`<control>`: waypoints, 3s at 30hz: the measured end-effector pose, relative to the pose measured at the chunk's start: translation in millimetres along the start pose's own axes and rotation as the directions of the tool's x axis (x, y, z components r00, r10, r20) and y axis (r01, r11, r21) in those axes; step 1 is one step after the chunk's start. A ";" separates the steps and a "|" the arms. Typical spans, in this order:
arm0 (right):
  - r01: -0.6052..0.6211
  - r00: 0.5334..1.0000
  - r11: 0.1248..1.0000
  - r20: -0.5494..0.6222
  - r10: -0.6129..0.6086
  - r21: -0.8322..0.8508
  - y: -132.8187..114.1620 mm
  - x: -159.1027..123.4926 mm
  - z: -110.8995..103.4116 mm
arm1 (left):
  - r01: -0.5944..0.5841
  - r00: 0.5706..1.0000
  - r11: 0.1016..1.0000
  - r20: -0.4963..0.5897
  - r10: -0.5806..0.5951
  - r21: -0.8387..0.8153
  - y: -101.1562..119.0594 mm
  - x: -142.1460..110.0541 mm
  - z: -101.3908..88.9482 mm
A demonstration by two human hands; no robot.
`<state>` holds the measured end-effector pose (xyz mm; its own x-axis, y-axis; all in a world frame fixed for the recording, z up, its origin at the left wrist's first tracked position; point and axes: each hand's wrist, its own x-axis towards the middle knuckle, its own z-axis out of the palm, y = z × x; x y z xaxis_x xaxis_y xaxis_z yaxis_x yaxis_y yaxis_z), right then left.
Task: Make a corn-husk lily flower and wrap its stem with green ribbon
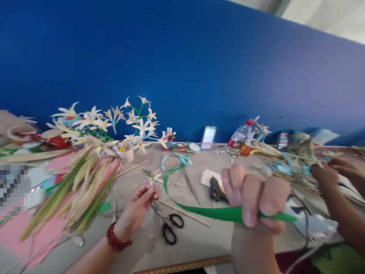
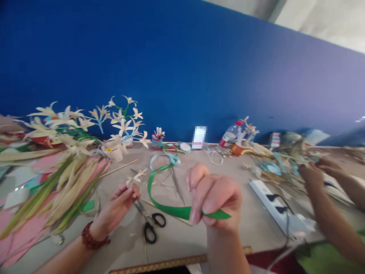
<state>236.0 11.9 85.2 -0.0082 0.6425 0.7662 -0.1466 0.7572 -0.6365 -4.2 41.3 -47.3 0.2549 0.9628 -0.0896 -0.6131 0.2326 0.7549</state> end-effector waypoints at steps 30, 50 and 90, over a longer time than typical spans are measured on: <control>-0.726 0.634 0.680 0.278 0.721 -0.108 101.1 -66.5 56.5 | 0.083 0.994 0.991 0.074 -0.076 -0.104 -8.1 -0.2 -0.4; -0.376 0.724 0.806 0.399 0.563 -0.457 92.5 -57.3 55.0 | 0.153 0.985 0.977 0.107 -0.138 -0.145 -6.6 -2.8 1.0; -0.487 0.765 0.750 0.196 0.614 -0.448 103.1 -64.9 60.4 | 0.146 0.986 0.985 0.094 -0.137 -0.091 -8.8 -4.8 1.2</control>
<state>161.6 41.2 -24.8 -0.2904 0.9330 0.2125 0.3374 0.3076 -0.8897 0.9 34.4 -52.7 0.4060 0.9045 -0.1308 -0.6351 0.3821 0.6713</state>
